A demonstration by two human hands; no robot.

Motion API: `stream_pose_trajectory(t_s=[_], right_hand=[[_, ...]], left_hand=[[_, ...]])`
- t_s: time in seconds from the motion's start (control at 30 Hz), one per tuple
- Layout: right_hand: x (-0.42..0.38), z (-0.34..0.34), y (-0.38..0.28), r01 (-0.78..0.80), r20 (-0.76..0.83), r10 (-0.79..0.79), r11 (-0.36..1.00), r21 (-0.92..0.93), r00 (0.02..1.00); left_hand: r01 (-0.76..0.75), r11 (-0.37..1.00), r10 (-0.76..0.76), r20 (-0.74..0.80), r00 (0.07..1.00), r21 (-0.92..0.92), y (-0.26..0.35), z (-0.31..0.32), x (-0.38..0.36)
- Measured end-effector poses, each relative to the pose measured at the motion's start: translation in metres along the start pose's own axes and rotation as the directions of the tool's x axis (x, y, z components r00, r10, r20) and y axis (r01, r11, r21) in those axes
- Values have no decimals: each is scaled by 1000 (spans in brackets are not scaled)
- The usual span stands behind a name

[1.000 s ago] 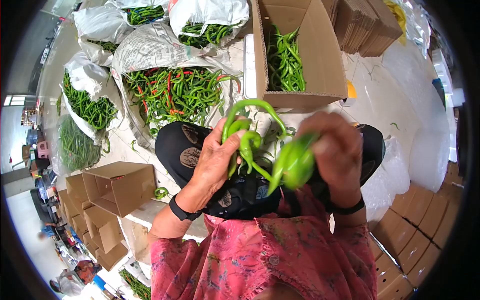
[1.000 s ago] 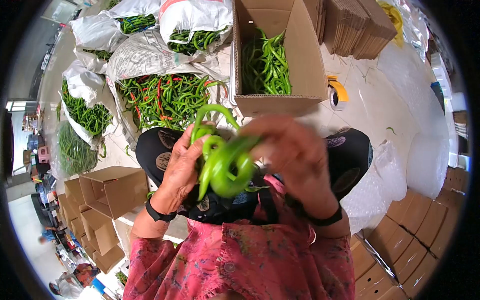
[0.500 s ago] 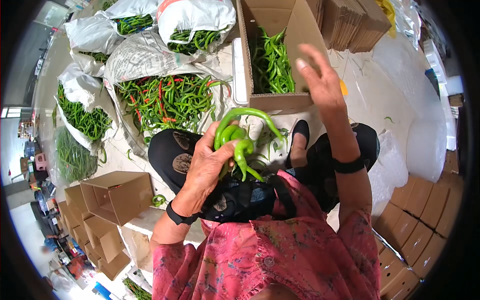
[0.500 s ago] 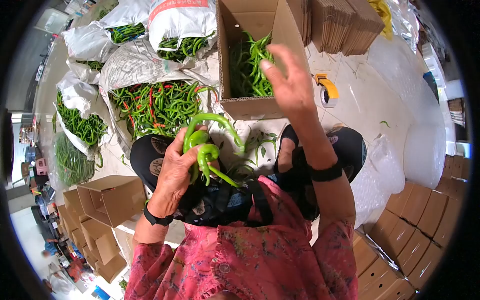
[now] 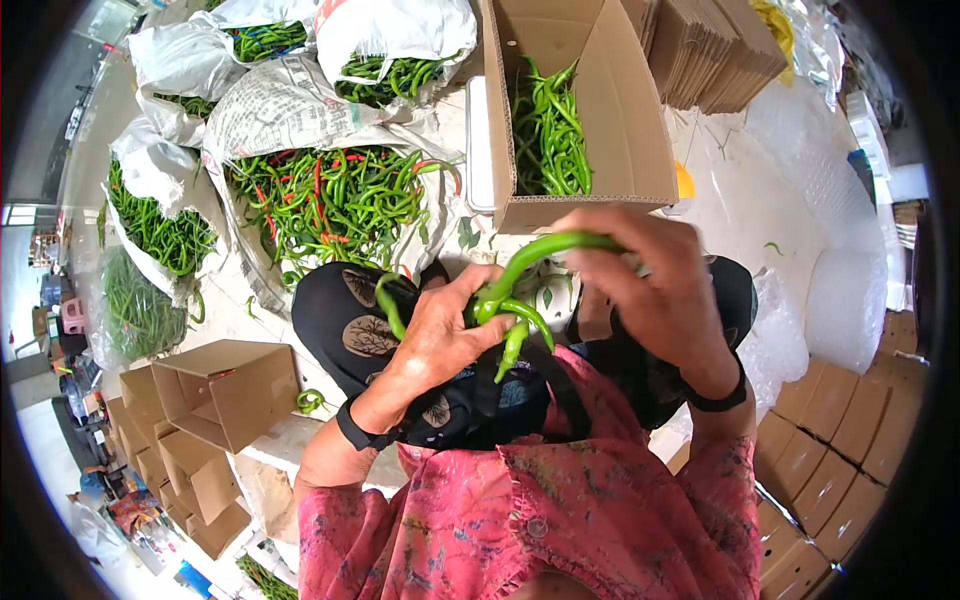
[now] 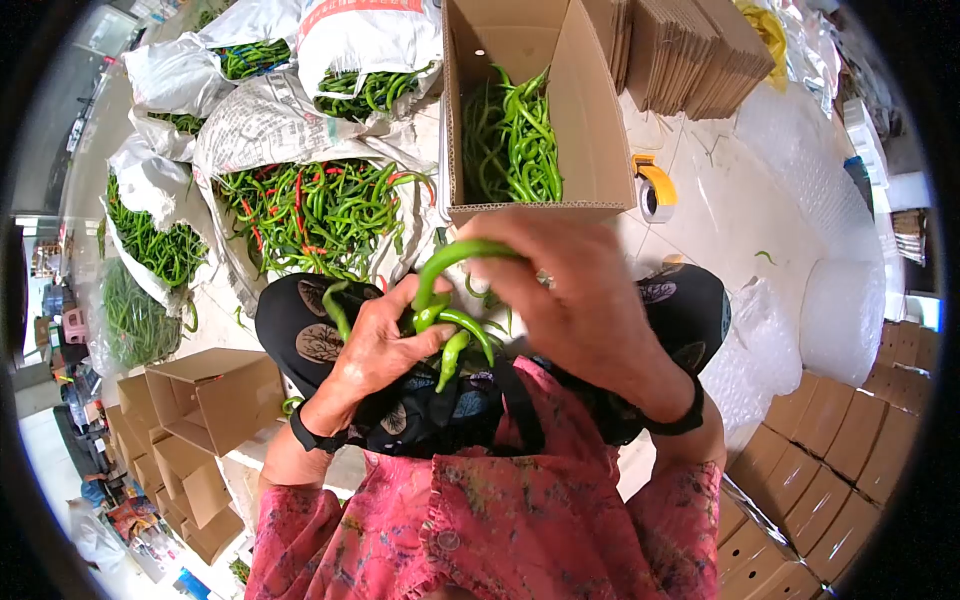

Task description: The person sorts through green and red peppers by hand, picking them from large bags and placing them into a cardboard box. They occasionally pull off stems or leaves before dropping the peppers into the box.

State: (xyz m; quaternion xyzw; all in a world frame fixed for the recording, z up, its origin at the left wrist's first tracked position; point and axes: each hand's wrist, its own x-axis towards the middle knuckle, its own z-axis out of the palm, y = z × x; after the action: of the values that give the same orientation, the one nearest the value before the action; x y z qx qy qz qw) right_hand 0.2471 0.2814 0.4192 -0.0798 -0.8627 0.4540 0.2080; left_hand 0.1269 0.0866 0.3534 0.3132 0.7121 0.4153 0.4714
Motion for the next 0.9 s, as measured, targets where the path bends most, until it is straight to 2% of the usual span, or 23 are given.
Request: stream_pose_trajectory(t_s=[0.03,0.07,0.13,0.2,0.27,0.3,0.33,0.37,0.4,0.43,0.47,0.5,0.53,0.57,0.6,0.67,0.7,0.8,0.87,0.9], right_hand=[[1,-9,0,-134,-103,144,986,103,984],[2,-20,1,-253,-188,295,943,218,937],[17,-46,6,-367,-307,427,900,234,851],[31,-51,26,-346,-352,396,917,198,848],[34,-46,48,-334,-394,371,929,162,841],[33,-39,61,-193,-415,86,956,-222,906],[33,-33,67,-26,-323,-195,822,-570,926],[27,-24,58,-29,-292,-141,860,-510,946],[19,-14,52,-87,-189,36,959,-268,981],[11,-4,46,-182,-42,181,983,-21,983],[1,10,46,-207,96,196,970,126,976],[-6,31,51,-91,95,77,985,149,992],[-16,47,53,113,155,-112,994,2,982],[-10,41,29,-517,550,258,762,390,795],[-19,51,25,-584,579,265,657,476,771],[-33,63,25,-514,541,240,737,439,806],[-39,68,26,-641,583,336,613,461,740],[-41,62,28,-592,509,351,664,456,786],[-36,51,24,-585,510,350,690,427,786],[-35,45,22,-636,543,386,654,410,746]], left_hand=[[-131,991,131,-36,991,-3,-5,2,1],[-133,991,133,-33,991,-4,-6,3,3],[-36,945,22,-47,999,-324,-8,3,5],[38,880,-70,-51,996,-474,-9,-1,7],[25,738,-97,-69,993,-674,-7,-2,8],[4,671,-26,-18,1000,-742,-5,-8,9],[14,586,-39,-11,999,-810,-8,-11,10],[-9,496,2,-9,1000,-868,-9,-12,11],[-27,400,42,-11,999,-916,-11,-13,12],[18,243,64,34,997,-970,-16,-12,14],[19,246,57,34,998,-969,-20,-11,14],[51,135,145,71,987,-990,-23,-10,15],[95,23,235,98,967,-995,-25,-8,15],[86,70,273,102,957,-994,-25,-12,17],[88,71,270,104,957,-994,-24,-11,17],[67,59,187,77,979,-996,-19,-9,16],[89,79,214,105,971,-993,-27,-13,17],[56,106,172,74,982,-993,-33,-14,15],[61,82,220,78,972,-995,-41,-13,16],[69,77,210,84,974,-995,-41,-13,16]])
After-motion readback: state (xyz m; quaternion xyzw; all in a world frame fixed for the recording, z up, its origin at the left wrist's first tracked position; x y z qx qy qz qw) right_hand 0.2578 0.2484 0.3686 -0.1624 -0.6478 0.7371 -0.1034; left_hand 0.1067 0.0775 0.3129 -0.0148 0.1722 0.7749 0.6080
